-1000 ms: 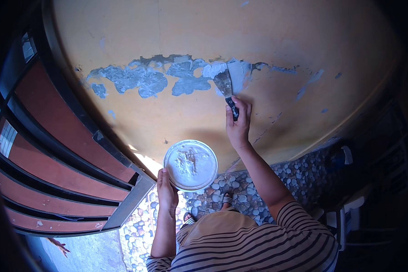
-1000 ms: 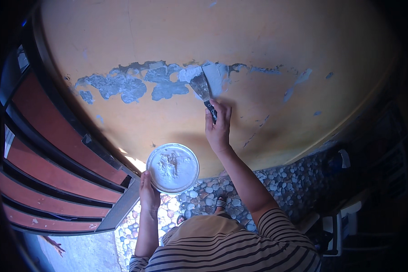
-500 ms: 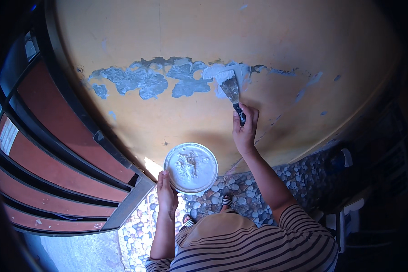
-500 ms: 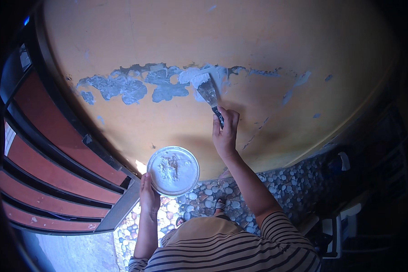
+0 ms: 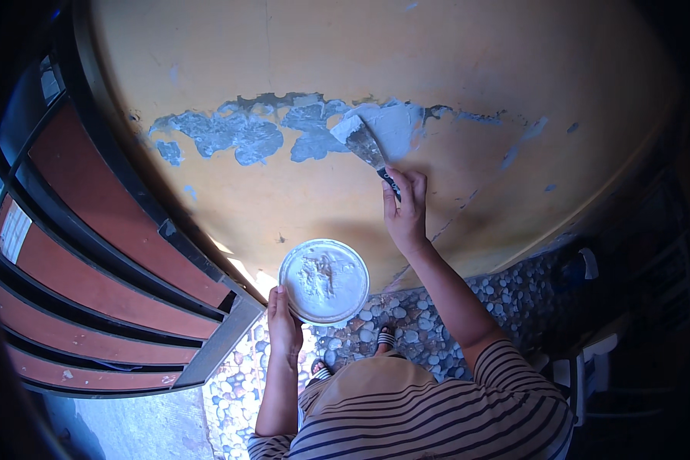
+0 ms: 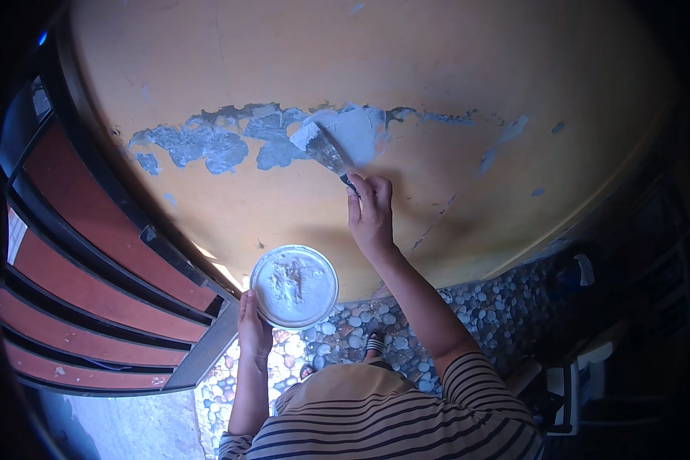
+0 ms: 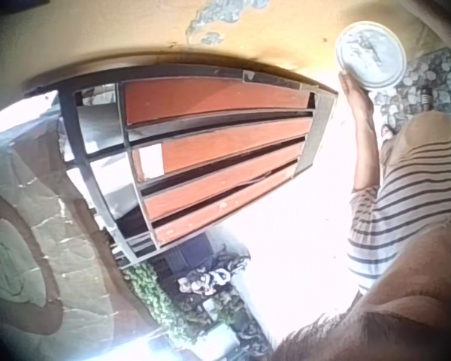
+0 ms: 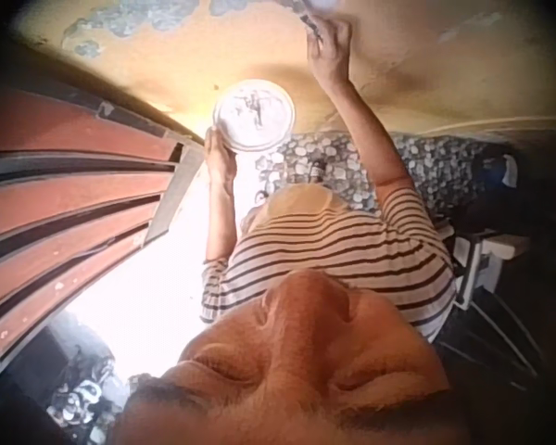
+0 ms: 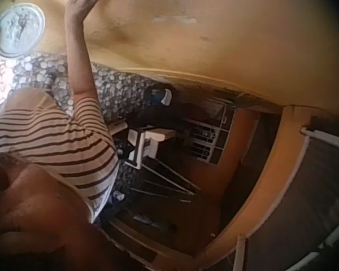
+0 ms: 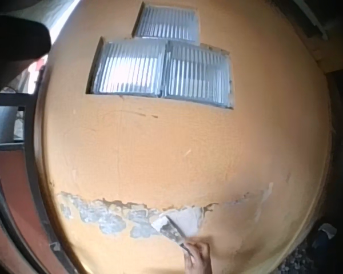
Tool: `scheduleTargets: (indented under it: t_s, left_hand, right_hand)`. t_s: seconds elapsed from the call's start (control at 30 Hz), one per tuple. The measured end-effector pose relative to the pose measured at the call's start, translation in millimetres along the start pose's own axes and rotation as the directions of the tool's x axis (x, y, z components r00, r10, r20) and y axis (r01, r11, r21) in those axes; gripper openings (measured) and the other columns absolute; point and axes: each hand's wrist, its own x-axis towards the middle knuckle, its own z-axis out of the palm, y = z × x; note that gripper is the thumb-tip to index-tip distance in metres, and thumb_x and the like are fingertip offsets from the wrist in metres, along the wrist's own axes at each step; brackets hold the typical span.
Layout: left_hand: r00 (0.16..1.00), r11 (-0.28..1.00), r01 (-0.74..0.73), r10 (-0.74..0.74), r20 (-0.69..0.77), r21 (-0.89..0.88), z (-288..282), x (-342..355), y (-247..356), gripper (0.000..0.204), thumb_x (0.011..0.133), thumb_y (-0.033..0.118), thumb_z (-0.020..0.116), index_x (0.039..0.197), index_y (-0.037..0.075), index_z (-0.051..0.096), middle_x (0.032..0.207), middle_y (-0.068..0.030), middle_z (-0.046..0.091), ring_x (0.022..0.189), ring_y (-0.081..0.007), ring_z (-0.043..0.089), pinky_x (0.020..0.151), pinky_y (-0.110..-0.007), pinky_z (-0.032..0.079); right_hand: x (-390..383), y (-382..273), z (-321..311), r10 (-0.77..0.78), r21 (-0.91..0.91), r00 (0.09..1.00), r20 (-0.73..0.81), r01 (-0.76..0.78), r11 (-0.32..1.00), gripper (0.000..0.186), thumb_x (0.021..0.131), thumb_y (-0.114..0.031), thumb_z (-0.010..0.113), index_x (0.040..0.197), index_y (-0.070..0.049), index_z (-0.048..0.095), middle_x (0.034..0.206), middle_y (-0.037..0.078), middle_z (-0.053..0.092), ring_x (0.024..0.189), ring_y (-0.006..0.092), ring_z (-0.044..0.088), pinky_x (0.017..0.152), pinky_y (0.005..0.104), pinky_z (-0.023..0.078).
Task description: The person holds a container lid filled with paste, scoops the paste using a putty knife, and applies and spreads it onto the wall.
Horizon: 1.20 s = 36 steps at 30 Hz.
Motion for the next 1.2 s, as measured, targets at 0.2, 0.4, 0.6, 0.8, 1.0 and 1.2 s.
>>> scheduleTargets:
  t_s: [0.2, 0.4, 0.6, 0.8, 1.0, 1.2]
  left_hand:
    - [1.000, 1.000, -0.009, 0.008, -0.029, -0.026, 6, 0, -4, 0.026, 0.107, 0.034, 0.051, 0.112, 0.009, 0.056, 0.099, -0.0020, 0.063, 0.087, -0.0110, 0.064, 0.072, -0.028, 0.057]
    - [1.000, 1.000, 0.013, -0.013, -0.024, -0.011, 5, -3, -7, 0.026, 0.107, 0.034, 0.051, 0.111, 0.009, 0.055, 0.099, -0.0024, 0.063, 0.087, -0.0110, 0.064, 0.071, -0.028, 0.057]
    - [1.000, 0.999, 0.002, -0.003, -0.031, -0.039, 8, 1, -12, 0.026, 0.107, 0.033, 0.051, 0.111, 0.008, 0.055, 0.101, -0.0029, 0.063, 0.089, -0.0111, 0.063, 0.074, -0.028, 0.056]
    - [1.000, 0.999, 0.001, -0.002, -0.031, -0.043, -8, 5, -14, 0.026, 0.107, 0.033, 0.051, 0.113, 0.008, 0.055, 0.103, -0.0032, 0.063, 0.091, -0.0119, 0.063, 0.076, -0.030, 0.056]
    - [1.000, 1.000, 0.011, -0.012, -0.022, -0.025, -9, 6, -11, 0.027, 0.107, 0.033, 0.050, 0.113, 0.007, 0.055, 0.102, -0.0035, 0.063, 0.092, -0.0125, 0.063, 0.077, -0.030, 0.056]
    - [1.000, 0.999, 0.004, -0.005, -0.009, -0.050, 5, -1, -18, 0.027, 0.107, 0.033, 0.051, 0.113, 0.007, 0.055, 0.102, -0.0035, 0.063, 0.092, -0.0124, 0.063, 0.079, -0.030, 0.056]
  right_hand:
    - [6, 18, -12, 0.005, -0.022, 1.000, -0.008, -0.006, 1.000, 0.043, 0.090, 0.003, 0.067, 0.131, -0.008, 0.058, 0.105, 0.014, 0.049, 0.093, 0.0286, 0.055, 0.079, 0.0393, 0.049]
    - [-2, 27, -38, -0.004, -0.059, 1.000, 0.000, 0.004, 0.998, 0.039, 0.092, 0.002, 0.067, 0.129, -0.006, 0.060, 0.109, 0.015, 0.051, 0.096, 0.0272, 0.057, 0.079, 0.0369, 0.052]
    - [28, 18, -14, -0.062, -0.004, 0.997, 0.051, 0.062, 0.998, 0.042, 0.091, 0.002, 0.067, 0.131, -0.009, 0.060, 0.107, 0.014, 0.050, 0.092, 0.0270, 0.056, 0.076, 0.0370, 0.051]
    - [21, 29, -43, -0.071, -0.106, 0.997, 0.042, 0.075, 0.992, 0.044, 0.091, 0.000, 0.067, 0.133, -0.011, 0.059, 0.105, 0.013, 0.049, 0.087, 0.0258, 0.055, 0.071, 0.0376, 0.050]
    - [35, 5, -48, -0.131, -0.113, 0.979, 0.154, 0.150, 0.982, 0.043, 0.091, 0.001, 0.066, 0.132, -0.012, 0.061, 0.102, 0.012, 0.050, 0.088, 0.0263, 0.054, 0.075, 0.0377, 0.050]
    - [58, 8, -60, -0.260, -0.163, 0.935, 0.243, 0.303, 0.939, 0.043, 0.089, 0.002, 0.066, 0.130, -0.010, 0.063, 0.100, 0.011, 0.052, 0.090, 0.0274, 0.055, 0.079, 0.0379, 0.049]
